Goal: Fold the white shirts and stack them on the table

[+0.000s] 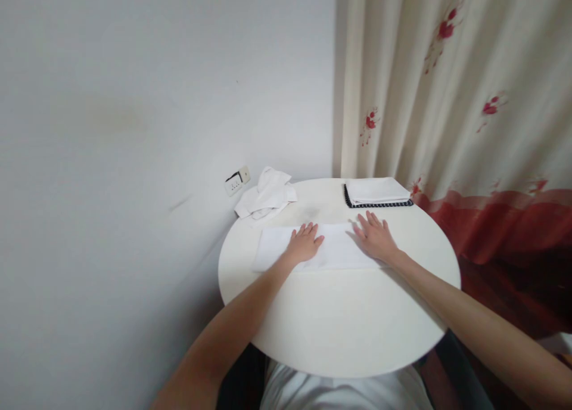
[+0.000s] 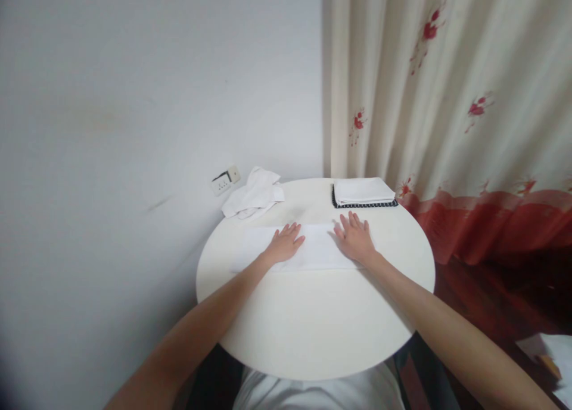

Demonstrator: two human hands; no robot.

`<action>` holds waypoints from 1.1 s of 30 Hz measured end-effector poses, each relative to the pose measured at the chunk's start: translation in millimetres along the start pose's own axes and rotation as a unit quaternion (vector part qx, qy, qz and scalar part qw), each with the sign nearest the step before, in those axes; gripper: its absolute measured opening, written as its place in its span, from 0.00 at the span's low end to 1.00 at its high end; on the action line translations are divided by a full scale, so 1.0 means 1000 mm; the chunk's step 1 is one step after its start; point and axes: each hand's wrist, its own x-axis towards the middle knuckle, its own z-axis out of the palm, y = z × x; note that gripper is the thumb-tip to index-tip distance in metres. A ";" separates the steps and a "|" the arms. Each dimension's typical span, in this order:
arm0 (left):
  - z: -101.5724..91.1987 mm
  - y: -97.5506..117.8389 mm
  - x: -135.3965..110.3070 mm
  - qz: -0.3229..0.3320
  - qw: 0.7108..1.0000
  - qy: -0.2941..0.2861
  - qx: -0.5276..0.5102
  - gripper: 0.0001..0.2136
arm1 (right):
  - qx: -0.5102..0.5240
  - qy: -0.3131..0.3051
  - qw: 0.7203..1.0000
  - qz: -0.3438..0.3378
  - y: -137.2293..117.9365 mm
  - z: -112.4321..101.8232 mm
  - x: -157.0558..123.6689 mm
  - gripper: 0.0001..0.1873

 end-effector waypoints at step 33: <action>0.009 -0.001 0.005 0.032 0.999 0.027 -0.004 0.26 | 0.051 -0.086 0.977 -0.188 -0.013 0.004 -0.013 0.31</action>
